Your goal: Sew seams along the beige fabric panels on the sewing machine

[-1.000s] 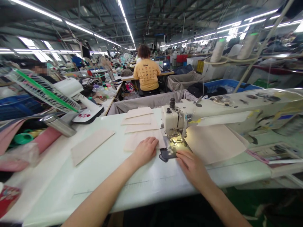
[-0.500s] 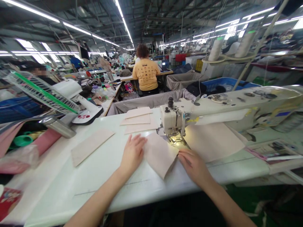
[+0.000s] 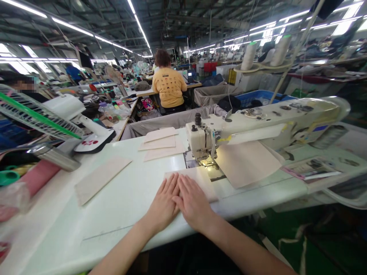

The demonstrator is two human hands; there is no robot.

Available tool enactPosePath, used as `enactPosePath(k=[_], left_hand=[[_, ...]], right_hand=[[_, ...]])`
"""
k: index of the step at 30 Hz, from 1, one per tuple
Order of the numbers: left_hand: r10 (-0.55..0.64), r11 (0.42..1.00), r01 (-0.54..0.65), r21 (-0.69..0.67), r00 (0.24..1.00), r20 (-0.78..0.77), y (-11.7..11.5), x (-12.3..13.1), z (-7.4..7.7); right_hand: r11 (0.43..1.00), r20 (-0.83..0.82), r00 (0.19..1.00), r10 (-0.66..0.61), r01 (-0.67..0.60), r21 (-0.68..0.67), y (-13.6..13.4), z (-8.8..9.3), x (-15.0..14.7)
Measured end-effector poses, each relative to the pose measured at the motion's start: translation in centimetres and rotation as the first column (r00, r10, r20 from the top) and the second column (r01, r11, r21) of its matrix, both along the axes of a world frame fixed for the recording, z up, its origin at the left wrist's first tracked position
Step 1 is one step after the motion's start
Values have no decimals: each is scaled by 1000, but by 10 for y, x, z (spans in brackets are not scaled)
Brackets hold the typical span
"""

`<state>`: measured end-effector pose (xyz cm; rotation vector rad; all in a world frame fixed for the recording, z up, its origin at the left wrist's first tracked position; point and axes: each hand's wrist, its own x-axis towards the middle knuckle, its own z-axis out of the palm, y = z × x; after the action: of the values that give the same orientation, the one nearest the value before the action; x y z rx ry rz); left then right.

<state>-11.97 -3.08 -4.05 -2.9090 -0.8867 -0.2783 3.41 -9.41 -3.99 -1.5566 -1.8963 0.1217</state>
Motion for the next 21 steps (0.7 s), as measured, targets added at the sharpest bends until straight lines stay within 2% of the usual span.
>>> enactPosePath(k=[2, 4, 7, 9, 13, 21], left_hand=[[28, 1000, -28, 6, 1000, 8, -2, 0, 2], [65, 998, -65, -1, 998, 3, -4, 5, 11], [146, 989, -146, -38, 989, 4, -4, 24, 27], [128, 988, -125, -92, 991, 34, 0, 40, 32], [-64, 974, 73, -215, 997, 49, 13, 65, 29], [-109, 959, 124, -254, 991, 73, 28, 61, 25]], right_hand=[[994, 47, 994, -102, 104, -31, -4, -11, 18], [987, 76, 985, -154, 157, -39, -10, -15, 46], [998, 69, 996, -57, 59, -17, -18, -13, 83], [1000, 60, 998, 15, -15, -3, -19, -10, 97], [999, 44, 998, 39, -39, 13, -10, -4, 100], [999, 9, 1000, 26, -27, 36, 0, -8, 98]])
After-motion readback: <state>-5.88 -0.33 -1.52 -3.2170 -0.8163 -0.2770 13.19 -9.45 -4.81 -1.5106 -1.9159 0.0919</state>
